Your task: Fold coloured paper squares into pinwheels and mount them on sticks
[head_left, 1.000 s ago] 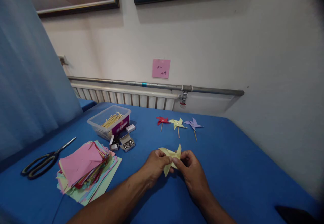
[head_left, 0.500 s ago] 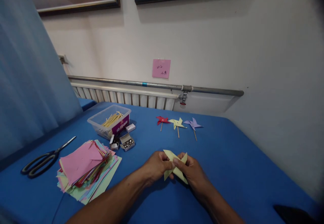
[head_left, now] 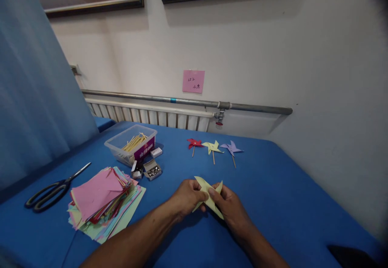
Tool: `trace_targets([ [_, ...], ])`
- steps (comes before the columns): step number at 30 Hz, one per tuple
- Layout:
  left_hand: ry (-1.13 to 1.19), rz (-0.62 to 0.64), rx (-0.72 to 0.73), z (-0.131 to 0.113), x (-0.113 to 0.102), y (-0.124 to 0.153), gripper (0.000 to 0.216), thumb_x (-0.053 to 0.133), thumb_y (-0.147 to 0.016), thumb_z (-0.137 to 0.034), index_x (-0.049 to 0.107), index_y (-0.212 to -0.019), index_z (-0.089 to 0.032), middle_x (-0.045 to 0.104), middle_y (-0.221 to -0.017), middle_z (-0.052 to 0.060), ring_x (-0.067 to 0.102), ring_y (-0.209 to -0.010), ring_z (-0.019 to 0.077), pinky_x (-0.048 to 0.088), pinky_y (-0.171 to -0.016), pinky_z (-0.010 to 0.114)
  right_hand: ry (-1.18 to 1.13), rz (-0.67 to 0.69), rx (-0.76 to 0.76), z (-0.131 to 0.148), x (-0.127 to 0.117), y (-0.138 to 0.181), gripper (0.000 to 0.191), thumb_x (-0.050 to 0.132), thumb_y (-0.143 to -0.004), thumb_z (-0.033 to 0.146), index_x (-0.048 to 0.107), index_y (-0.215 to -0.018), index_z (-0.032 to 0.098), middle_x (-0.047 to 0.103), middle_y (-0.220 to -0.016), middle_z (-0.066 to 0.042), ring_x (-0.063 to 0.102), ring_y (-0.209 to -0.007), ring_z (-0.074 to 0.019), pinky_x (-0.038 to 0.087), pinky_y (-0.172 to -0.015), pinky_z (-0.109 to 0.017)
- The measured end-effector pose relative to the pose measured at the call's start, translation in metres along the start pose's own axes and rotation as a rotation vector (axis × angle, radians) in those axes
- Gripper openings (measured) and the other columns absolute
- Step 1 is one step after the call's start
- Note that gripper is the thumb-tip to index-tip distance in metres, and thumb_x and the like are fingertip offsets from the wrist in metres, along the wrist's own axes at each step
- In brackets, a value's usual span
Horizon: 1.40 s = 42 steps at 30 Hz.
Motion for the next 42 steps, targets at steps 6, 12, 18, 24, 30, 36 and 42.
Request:
trace_targets([
  [6,0.012,-0.044,0.014,-0.001,-0.010,-0.005,0.014,0.063,-0.058,-0.023,0.064,-0.067,-0.012,0.063,-0.061,0.003,0.052,-0.045,0.0100,0.038,-0.047,0.023,-0.065,0.090,0.047,0.009,0.007,0.003,0.042,0.073,-0.078,0.052,0.070,-0.098,0.015,0.066,-0.075,-0.001,0.054,-0.066,-0.0151,0.041,-0.062,-0.027],
  [12,-0.062,-0.050,0.002,0.004,-0.009,-0.005,0.015,0.060,-0.061,-0.021,0.064,-0.073,-0.012,0.063,-0.064,0.003,0.053,-0.045,0.0100,0.038,-0.047,0.023,-0.070,0.035,0.094,0.000,0.005,0.002,0.041,0.075,-0.073,0.049,0.073,-0.096,0.015,0.064,-0.066,0.001,0.047,-0.055,-0.0124,0.034,-0.054,-0.025],
  [18,0.000,-0.002,-0.026,0.002,-0.006,-0.004,0.020,0.064,-0.062,-0.028,0.064,-0.075,-0.012,0.064,-0.063,0.004,0.056,-0.046,0.0114,0.038,-0.048,0.023,-0.058,-0.001,0.088,0.001,0.002,0.001,0.042,0.077,-0.069,0.050,0.072,-0.090,0.014,0.066,-0.068,0.000,0.052,-0.058,-0.0141,0.037,-0.055,-0.026],
  [24,0.009,-0.012,-0.032,0.002,-0.008,-0.005,0.019,0.065,-0.064,-0.030,0.062,-0.072,-0.013,0.063,-0.059,0.003,0.057,-0.045,0.0124,0.036,-0.048,0.022,-0.024,-0.019,0.116,-0.003,-0.002,0.001,0.035,0.076,-0.069,0.046,0.065,-0.084,0.016,0.059,-0.062,0.003,0.045,-0.052,-0.0111,0.034,-0.052,-0.025],
  [30,-0.015,-0.027,-0.015,0.002,-0.007,-0.003,0.020,0.067,-0.066,-0.033,0.060,-0.071,-0.014,0.061,-0.056,0.002,0.056,-0.046,0.0117,0.035,-0.049,0.022,-0.002,-0.035,0.100,-0.009,-0.004,-0.002,0.033,0.075,-0.068,0.044,0.064,-0.083,0.017,0.064,-0.067,0.000,0.052,-0.056,-0.0130,0.038,-0.055,-0.026],
  [36,-0.027,-0.040,0.011,0.004,-0.010,-0.005,0.019,0.067,-0.067,-0.032,0.058,-0.069,-0.015,0.061,-0.054,0.001,0.054,-0.044,0.0107,0.034,-0.048,0.022,0.004,-0.067,0.063,-0.009,-0.007,-0.006,0.033,0.077,-0.065,0.046,0.062,-0.076,0.018,0.060,-0.062,0.003,0.051,-0.054,-0.0124,0.037,-0.053,-0.025],
  [42,-0.041,-0.041,0.036,0.008,-0.010,-0.010,0.016,0.066,-0.067,-0.030,0.058,-0.068,-0.016,0.060,-0.053,0.000,0.052,-0.045,0.0107,0.035,-0.049,0.023,0.016,-0.095,0.063,-0.010,-0.009,-0.006,0.036,0.076,-0.063,0.049,0.062,-0.075,0.019,0.058,-0.060,0.003,0.048,-0.053,-0.0125,0.035,-0.051,-0.025],
])
Point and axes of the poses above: each hand's wrist, its own y-axis away from the middle knuckle, its own x-axis out of the palm, z = x × y, the point moved 10 cm from there along -y, towards the middle knuckle
